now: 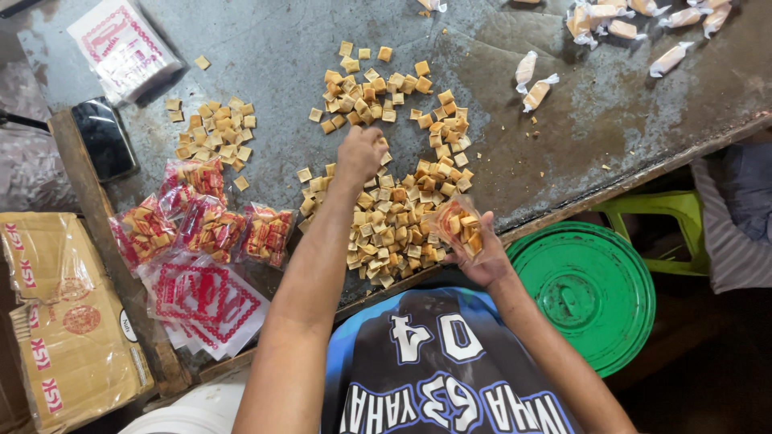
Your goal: The person scoops small square snack pieces from a pile on a table into small clear plastic bags. They fill each bag, fold the top, and place it aside before repeating the process with a new bag.
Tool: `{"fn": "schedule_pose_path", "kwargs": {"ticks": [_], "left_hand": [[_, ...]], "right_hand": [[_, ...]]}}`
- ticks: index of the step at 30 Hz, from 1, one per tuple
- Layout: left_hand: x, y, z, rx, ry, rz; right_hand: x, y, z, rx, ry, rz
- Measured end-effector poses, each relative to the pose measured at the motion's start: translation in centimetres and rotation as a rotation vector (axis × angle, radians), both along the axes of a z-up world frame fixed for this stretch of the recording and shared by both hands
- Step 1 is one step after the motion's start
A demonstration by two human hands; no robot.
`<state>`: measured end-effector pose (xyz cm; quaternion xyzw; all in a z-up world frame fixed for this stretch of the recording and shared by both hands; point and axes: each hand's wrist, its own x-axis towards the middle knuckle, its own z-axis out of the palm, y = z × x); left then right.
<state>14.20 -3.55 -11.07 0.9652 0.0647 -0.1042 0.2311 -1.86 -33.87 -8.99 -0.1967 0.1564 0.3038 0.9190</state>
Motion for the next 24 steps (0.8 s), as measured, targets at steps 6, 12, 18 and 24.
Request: {"fn": "schedule_pose_path", "kwargs": {"ticks": [6,12,18,24], "left_hand": [[-1.1,-0.8,0.6,-0.27,-0.06,0.121],[-6.2,4.8,11.7,-1.611,-0.068,0.765],[-8.6,10.7,10.1,-0.448,0.005,0.647],[-7.3,7.9,0.3,-0.022,-0.131,0.088]], "right_hand": [[0.7,-0.7,-0.1,0.026,0.002,0.065],[0.6,-2.4,-2.4,-0.051,0.106,0.052],[1.0,-2.7,-4.4,-0.079,0.096,0.106],[1.2,2.3,4.5,-0.149,0.097,0.092]]}}
